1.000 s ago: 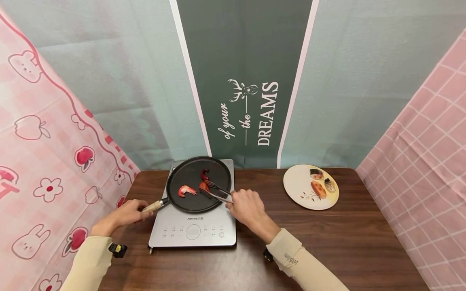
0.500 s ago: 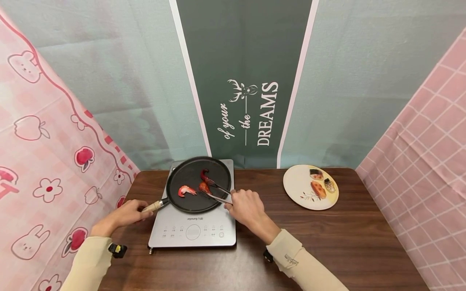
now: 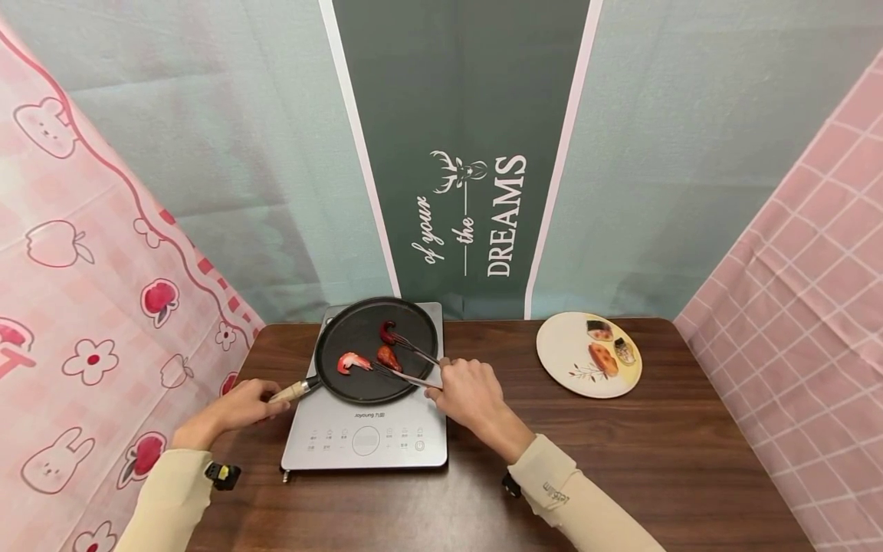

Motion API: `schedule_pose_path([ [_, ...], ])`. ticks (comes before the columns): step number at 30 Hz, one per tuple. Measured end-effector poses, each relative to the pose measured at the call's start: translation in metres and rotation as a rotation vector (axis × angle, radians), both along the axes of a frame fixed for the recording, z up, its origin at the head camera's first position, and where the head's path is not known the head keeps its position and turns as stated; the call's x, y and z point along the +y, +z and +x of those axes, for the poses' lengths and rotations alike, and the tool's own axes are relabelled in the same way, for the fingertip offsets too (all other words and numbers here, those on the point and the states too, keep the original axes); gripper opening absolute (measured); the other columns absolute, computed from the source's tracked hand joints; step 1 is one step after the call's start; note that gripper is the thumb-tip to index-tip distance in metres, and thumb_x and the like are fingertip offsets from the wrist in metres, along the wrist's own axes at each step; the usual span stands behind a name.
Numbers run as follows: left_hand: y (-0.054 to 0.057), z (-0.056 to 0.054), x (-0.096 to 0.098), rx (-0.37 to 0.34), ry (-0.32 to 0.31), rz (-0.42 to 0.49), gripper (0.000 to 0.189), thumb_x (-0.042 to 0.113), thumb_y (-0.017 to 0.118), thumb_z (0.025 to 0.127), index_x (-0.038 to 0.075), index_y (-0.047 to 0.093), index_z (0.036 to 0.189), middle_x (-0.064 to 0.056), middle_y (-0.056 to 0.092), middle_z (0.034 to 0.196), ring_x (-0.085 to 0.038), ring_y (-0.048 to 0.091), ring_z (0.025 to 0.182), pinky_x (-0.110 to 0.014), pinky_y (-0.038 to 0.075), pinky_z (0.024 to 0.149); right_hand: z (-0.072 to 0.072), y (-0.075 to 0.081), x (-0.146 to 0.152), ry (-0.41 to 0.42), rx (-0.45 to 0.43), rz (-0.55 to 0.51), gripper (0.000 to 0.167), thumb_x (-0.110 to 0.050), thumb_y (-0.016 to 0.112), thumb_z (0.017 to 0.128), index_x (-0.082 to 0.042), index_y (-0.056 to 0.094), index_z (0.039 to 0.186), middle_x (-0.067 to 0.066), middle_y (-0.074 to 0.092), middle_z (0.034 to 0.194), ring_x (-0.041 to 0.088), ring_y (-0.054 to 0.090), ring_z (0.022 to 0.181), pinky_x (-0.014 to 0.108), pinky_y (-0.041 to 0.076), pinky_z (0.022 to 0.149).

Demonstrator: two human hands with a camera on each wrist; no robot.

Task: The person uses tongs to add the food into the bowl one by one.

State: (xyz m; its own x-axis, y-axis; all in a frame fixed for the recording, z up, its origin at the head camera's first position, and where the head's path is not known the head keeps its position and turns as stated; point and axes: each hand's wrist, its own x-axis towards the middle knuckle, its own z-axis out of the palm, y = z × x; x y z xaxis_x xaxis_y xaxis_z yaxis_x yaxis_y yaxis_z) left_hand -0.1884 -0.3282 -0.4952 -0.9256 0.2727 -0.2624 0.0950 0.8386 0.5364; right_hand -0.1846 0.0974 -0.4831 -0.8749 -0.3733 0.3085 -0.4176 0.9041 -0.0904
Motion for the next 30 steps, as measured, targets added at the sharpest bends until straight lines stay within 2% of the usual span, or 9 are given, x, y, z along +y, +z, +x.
schedule_pose_path([
  [9, 0.001, 0.0, 0.0, -0.009, 0.01, 0.005, 0.019, 0.022, 0.072, 0.096, 0.01, 0.066, 0.083, 0.004, 0.057, 0.065, -0.013, 0.051, 0.06, -0.028, 0.041, 0.057, -0.001, 0.001, 0.008, -0.007, 0.021, 0.005, 0.049, -0.053, 0.089, 0.079, -0.01, 0.068, 0.087, 0.001, 0.057, 0.059, 0.022, 0.051, 0.046, 0.039, 0.042, 0.043],
  [16, 0.001, 0.0, 0.001, -0.007, 0.004, 0.007, 0.02, 0.022, 0.073, 0.096, 0.011, 0.065, 0.082, 0.004, 0.057, 0.063, -0.012, 0.052, 0.058, -0.028, 0.041, 0.057, -0.002, 0.003, 0.015, -0.006, 0.056, 0.018, 0.052, -0.055, 0.089, 0.079, -0.008, 0.069, 0.092, 0.003, 0.061, 0.063, 0.025, 0.057, 0.048, 0.042, 0.043, 0.043],
  [30, 0.0, 0.001, 0.0, -0.015, 0.008, 0.007, 0.019, 0.021, 0.072, 0.096, 0.01, 0.065, 0.083, 0.003, 0.057, 0.064, -0.014, 0.052, 0.06, -0.029, 0.042, 0.057, -0.005, 0.005, 0.032, -0.047, 0.052, 0.026, 0.052, -0.05, 0.09, 0.078, -0.005, 0.07, 0.097, 0.004, 0.062, 0.064, 0.028, 0.057, 0.048, 0.043, 0.043, 0.044],
])
